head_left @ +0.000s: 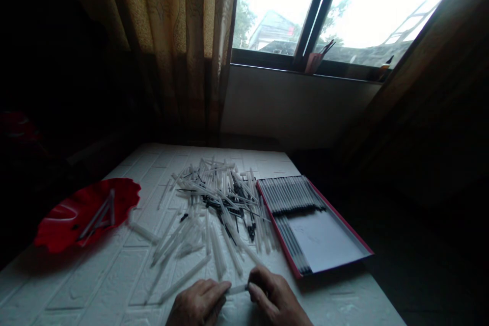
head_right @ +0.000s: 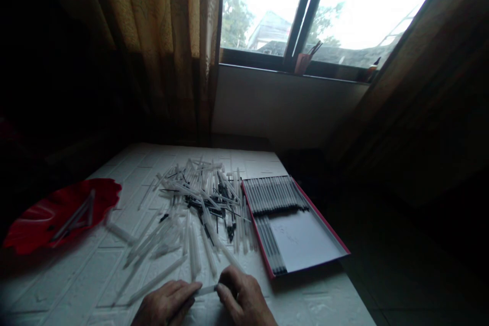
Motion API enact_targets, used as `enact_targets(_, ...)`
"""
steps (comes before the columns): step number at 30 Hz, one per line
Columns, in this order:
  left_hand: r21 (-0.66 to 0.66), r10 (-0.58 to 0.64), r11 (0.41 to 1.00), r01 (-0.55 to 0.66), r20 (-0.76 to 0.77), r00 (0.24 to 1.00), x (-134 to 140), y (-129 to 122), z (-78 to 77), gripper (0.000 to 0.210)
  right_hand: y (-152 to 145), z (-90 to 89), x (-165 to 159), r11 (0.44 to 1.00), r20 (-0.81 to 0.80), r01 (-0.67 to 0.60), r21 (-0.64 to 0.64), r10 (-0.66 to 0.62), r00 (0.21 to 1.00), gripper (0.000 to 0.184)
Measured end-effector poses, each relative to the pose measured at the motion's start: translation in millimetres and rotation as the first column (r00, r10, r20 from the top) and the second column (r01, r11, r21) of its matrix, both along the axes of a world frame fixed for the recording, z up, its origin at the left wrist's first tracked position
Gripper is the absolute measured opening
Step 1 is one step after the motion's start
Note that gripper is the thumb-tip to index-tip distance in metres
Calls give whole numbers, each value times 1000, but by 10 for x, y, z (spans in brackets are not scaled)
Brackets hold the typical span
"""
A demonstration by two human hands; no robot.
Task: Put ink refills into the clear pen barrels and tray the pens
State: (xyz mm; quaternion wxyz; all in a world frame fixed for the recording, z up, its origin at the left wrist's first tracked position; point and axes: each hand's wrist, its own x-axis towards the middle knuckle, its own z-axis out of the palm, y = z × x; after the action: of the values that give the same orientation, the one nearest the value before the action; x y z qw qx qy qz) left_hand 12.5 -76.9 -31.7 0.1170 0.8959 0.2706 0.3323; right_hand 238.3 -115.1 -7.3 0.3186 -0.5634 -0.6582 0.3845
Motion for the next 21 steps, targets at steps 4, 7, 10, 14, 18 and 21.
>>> enact_targets(4,4,-10,1000,10,-32,999,6,-4,-7,32,5,-21,-12,1000,30,8,-3,-8,1000,25)
enact_targets(7,19,11,1000,-10,-50,999,-5,-8,-24,33,16,-74,-30,1000,14,17,-18,-16,1000,32)
enact_targets(10,30,14,999,-12,-67,998,-22,-10,-36,31,12,-142,-14,999,8,25,-38,-25,1000,38)
enact_targets(14,64,33,998,-27,-103,994,-23,-15,-28,30,-14,-202,50,999,77,19,28,-21,997,35)
enact_targets(18,100,41,995,-26,-155,987,3,-26,-35,29,-15,-155,23,988,192,-83,128,57,980,36)
enact_targets(21,138,45,990,-22,-165,985,-6,-27,-65,28,13,-92,-52,974,374,-211,83,166,912,32)
